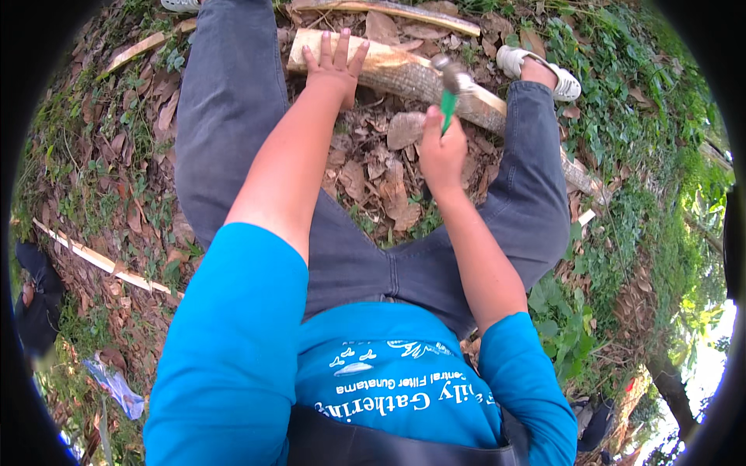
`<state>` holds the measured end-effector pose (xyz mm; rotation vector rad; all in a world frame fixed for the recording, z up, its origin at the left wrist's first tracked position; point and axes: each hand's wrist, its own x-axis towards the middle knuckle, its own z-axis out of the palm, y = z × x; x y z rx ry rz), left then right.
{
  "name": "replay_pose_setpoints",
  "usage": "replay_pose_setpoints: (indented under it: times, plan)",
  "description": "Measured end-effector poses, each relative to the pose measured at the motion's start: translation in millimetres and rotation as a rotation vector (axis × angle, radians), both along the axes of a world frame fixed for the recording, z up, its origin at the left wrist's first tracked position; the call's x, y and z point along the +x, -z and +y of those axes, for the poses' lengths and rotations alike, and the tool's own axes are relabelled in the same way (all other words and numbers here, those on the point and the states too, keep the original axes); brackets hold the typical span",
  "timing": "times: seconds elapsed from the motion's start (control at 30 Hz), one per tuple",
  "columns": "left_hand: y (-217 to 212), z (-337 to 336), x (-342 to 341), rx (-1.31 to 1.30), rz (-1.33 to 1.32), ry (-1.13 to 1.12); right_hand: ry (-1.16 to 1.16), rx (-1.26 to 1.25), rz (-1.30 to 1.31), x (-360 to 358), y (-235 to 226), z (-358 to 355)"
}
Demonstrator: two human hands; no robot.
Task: The person sits on the ground and uses a hammer to split a piece of wood. They repeatedly strike the wood to drive a split through it, occasionally adjusting the wood's position. Another person is visible in the background.
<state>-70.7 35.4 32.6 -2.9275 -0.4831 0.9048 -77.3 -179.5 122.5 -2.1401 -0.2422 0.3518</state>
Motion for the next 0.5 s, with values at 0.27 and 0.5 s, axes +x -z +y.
replay_pose_setpoints:
  times: [0.27,0.5]
  plan:
    - [-23,-11,8,-0.022,0.000,0.013,-0.193,-0.480,-0.126,26,91,-48]
    - [-12,2,-14,-0.052,0.043,-0.062,0.015,0.418,-0.084,16,-50,10]
